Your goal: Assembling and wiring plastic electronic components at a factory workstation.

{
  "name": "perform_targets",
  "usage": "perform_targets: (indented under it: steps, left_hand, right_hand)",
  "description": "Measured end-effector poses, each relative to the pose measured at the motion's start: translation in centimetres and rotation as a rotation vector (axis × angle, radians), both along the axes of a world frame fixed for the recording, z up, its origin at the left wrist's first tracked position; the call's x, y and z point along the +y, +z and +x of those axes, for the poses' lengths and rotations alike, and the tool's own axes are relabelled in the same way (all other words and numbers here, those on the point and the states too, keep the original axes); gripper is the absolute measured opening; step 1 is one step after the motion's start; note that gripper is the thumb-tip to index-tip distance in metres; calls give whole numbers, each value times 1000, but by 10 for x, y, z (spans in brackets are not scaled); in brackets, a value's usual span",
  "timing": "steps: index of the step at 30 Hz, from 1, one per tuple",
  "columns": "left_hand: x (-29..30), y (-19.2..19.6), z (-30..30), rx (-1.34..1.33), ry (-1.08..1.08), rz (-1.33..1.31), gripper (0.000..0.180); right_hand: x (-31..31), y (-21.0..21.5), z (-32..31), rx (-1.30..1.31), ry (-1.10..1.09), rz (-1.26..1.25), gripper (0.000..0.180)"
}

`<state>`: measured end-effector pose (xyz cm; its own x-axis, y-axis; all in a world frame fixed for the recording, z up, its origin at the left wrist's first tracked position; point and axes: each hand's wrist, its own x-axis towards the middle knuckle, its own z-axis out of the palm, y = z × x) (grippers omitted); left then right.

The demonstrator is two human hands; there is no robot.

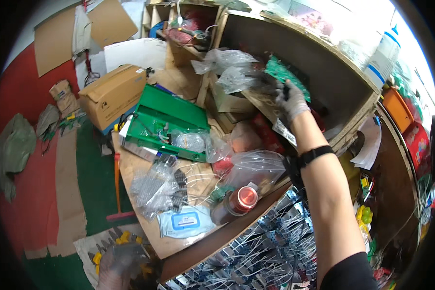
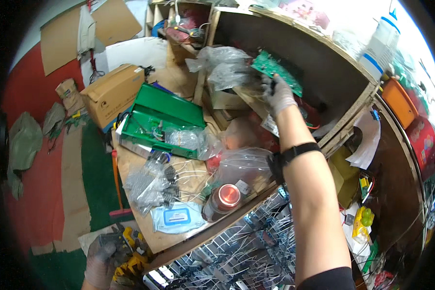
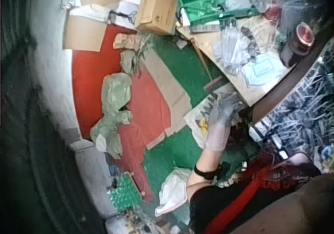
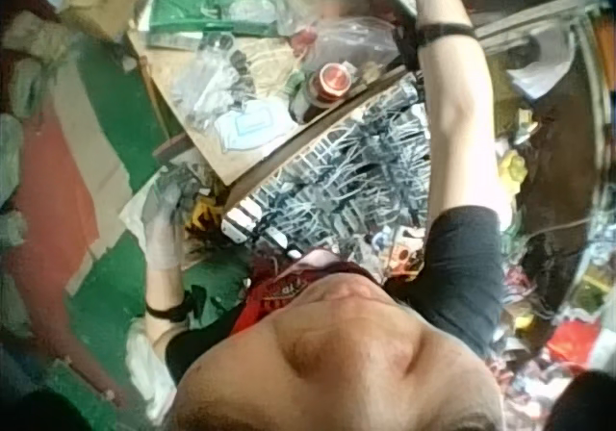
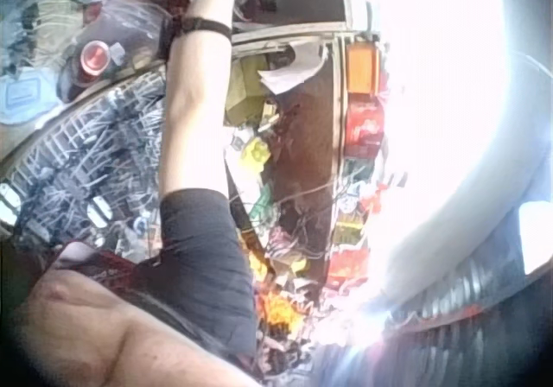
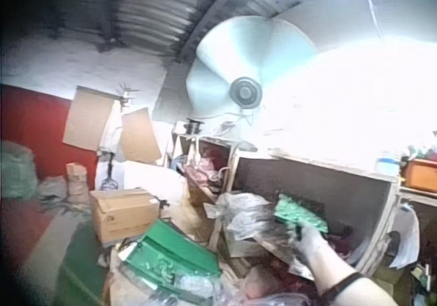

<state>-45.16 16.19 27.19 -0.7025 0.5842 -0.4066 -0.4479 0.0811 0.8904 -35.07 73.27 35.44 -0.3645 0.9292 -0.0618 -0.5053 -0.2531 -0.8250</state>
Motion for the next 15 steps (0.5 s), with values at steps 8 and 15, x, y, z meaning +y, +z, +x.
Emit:
perform_targets:
  steps: [8, 15]
  left_hand:
    - [-39, -26, 6, -81, -133, -30, 33]
    - [-29, -9, 14, 30, -186, -88, 34]
  right_hand:
    - [31, -52, -32, -53, 180, -89, 22]
    - [-8, -52, -24, 106, -163, -271, 35]
